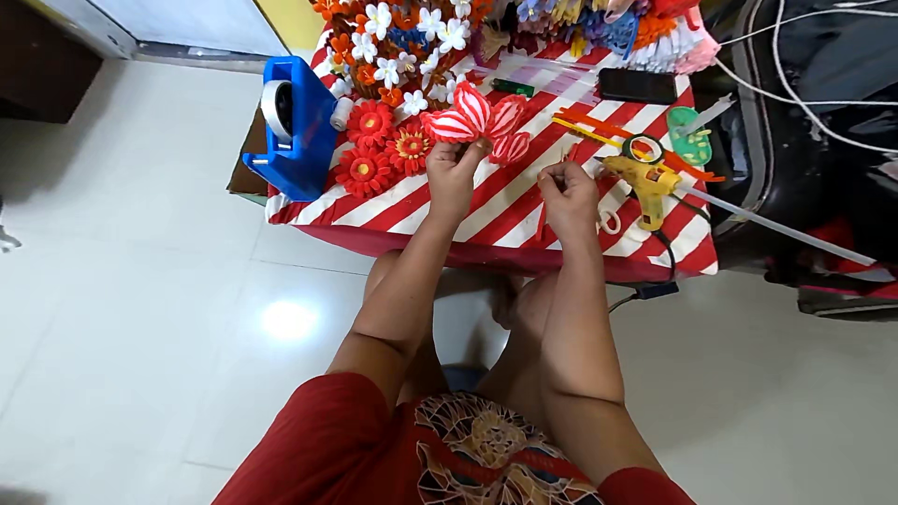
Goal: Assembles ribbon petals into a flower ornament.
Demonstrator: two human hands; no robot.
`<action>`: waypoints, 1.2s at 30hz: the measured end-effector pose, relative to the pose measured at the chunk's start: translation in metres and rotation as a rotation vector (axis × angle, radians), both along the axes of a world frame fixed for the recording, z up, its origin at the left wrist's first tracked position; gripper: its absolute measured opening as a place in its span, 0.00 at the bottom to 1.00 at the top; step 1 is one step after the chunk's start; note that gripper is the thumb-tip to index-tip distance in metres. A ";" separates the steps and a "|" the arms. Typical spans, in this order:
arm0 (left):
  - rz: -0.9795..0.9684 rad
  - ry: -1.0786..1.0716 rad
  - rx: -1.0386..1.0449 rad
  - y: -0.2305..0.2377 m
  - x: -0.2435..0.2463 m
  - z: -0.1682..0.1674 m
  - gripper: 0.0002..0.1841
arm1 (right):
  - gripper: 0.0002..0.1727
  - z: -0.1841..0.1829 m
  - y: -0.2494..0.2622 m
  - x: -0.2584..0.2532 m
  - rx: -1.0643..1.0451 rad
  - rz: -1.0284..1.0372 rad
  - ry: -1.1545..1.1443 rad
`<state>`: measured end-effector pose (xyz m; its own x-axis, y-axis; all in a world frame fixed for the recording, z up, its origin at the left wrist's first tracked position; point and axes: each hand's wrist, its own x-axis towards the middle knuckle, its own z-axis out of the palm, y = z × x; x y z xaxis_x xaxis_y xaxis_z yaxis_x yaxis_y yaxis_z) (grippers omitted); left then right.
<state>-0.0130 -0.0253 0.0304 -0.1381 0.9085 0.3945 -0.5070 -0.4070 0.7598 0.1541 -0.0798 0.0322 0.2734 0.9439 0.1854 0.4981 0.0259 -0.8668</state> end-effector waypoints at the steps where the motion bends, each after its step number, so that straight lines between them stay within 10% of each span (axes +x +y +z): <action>1: -0.028 -0.032 -0.031 -0.001 0.001 0.001 0.08 | 0.10 0.000 0.001 -0.002 -0.001 0.004 0.000; 14: -0.234 -0.188 -0.309 -0.013 0.009 0.004 0.09 | 0.09 -0.008 0.013 -0.043 0.164 0.102 0.107; 21: -0.309 -0.128 -0.225 -0.012 0.000 -0.002 0.09 | 0.17 -0.009 0.021 -0.036 0.375 0.045 0.789; 36: -0.328 0.064 -0.079 0.004 0.017 -0.033 0.09 | 0.10 -0.022 0.031 -0.028 0.426 0.016 0.913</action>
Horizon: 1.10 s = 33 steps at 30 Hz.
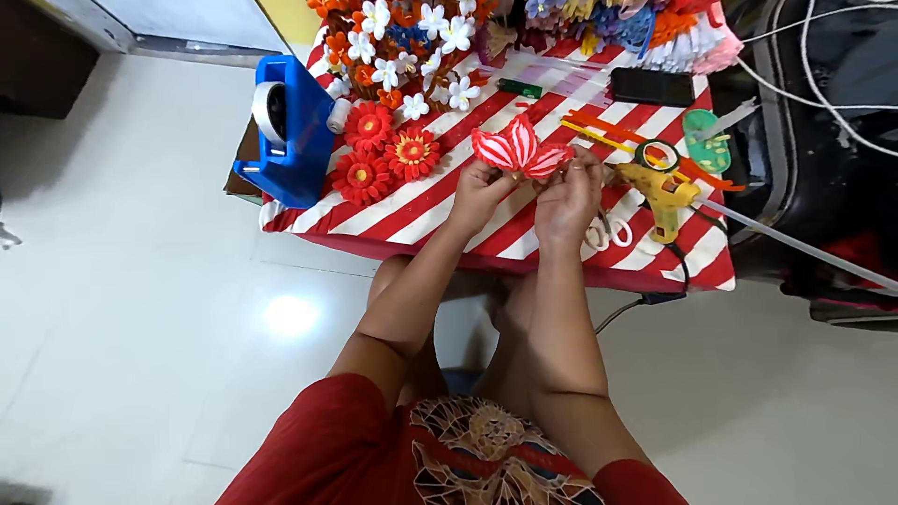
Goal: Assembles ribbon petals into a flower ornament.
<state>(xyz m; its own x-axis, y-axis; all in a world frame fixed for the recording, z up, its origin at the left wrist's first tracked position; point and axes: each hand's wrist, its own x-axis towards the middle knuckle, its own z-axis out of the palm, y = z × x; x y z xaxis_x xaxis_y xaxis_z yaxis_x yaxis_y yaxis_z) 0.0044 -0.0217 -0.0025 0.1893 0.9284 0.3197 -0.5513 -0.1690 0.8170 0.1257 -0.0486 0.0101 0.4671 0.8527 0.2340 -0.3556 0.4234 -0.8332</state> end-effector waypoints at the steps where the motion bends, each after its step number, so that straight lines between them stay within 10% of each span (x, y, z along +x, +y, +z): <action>1: -0.014 -0.014 -0.011 0.001 0.003 -0.001 0.08 | 0.11 -0.001 0.002 0.002 0.012 0.015 0.020; 33: -0.466 0.118 0.129 0.001 -0.004 0.004 0.11 | 0.19 0.017 -0.022 0.065 -0.030 0.341 -0.299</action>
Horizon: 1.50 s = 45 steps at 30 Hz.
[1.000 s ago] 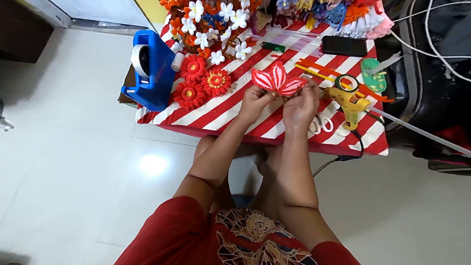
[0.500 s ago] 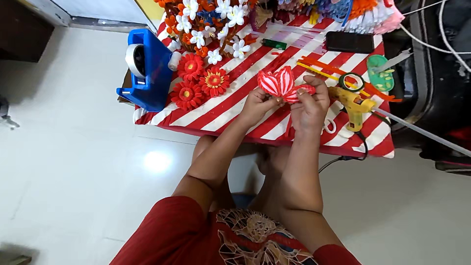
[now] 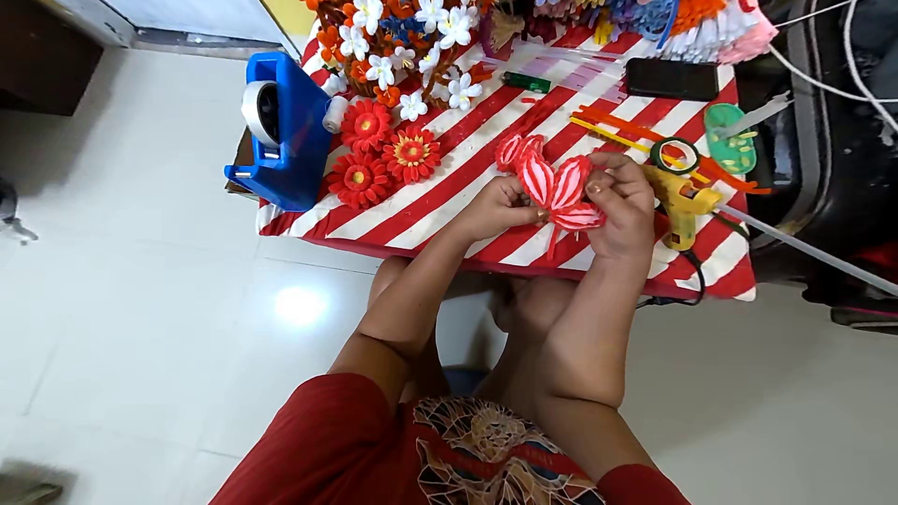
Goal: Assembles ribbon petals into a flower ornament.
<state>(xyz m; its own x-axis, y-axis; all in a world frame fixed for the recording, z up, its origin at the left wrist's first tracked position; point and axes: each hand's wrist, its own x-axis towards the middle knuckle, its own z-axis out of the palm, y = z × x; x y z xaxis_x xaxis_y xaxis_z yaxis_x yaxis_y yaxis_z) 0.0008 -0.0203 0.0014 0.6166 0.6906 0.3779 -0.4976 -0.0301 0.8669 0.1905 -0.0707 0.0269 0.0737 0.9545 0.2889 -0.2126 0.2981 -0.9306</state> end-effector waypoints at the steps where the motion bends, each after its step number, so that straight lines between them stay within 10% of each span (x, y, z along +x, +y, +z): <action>1: -0.023 0.009 -0.004 0.000 -0.001 -0.001 0.10 | 0.20 0.001 -0.002 0.000 -0.018 0.012 -0.003; 17: -0.192 0.030 0.047 0.002 -0.003 -0.003 0.11 | 0.13 -0.001 0.003 0.001 0.032 -0.070 -0.104; 23: 0.037 -0.173 -0.137 0.003 0.000 -0.003 0.10 | 0.26 -0.006 0.008 0.000 -0.088 -0.023 0.083; 45: 0.455 -0.197 -0.225 0.004 0.012 -0.004 0.09 | 0.11 -0.002 0.017 -0.068 -0.194 -0.130 0.360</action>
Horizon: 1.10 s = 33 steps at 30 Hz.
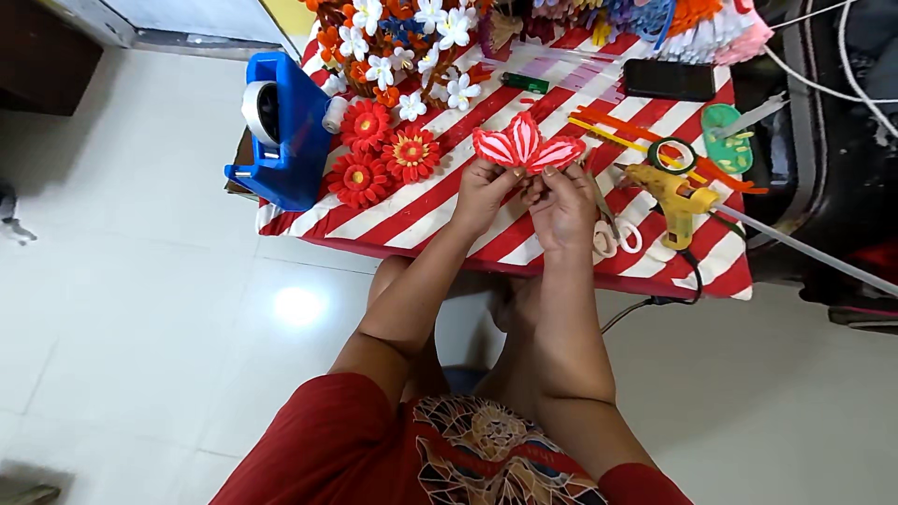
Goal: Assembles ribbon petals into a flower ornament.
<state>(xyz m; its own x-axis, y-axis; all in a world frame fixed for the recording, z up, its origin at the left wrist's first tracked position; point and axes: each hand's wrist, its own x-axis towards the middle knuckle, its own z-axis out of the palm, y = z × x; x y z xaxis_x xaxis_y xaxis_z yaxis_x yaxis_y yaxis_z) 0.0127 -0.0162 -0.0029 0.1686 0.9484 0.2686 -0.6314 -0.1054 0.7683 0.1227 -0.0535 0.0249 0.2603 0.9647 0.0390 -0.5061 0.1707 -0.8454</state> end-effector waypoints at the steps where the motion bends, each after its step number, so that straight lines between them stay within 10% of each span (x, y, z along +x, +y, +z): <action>1: 0.002 0.003 0.007 0.000 0.000 0.000 0.09 | 0.11 0.000 0.000 -0.001 -0.004 -0.003 0.007; 33: 0.080 0.051 0.042 -0.001 0.002 -0.001 0.09 | 0.11 -0.001 0.002 -0.002 -0.053 -0.050 -0.008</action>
<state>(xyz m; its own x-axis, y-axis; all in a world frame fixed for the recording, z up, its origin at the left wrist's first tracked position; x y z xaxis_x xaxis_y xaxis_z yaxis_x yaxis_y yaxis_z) 0.0148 -0.0171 -0.0042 0.1073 0.9473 0.3018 -0.5801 -0.1869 0.7928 0.1209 -0.0516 0.0234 0.3077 0.9514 -0.0094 -0.4915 0.1504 -0.8578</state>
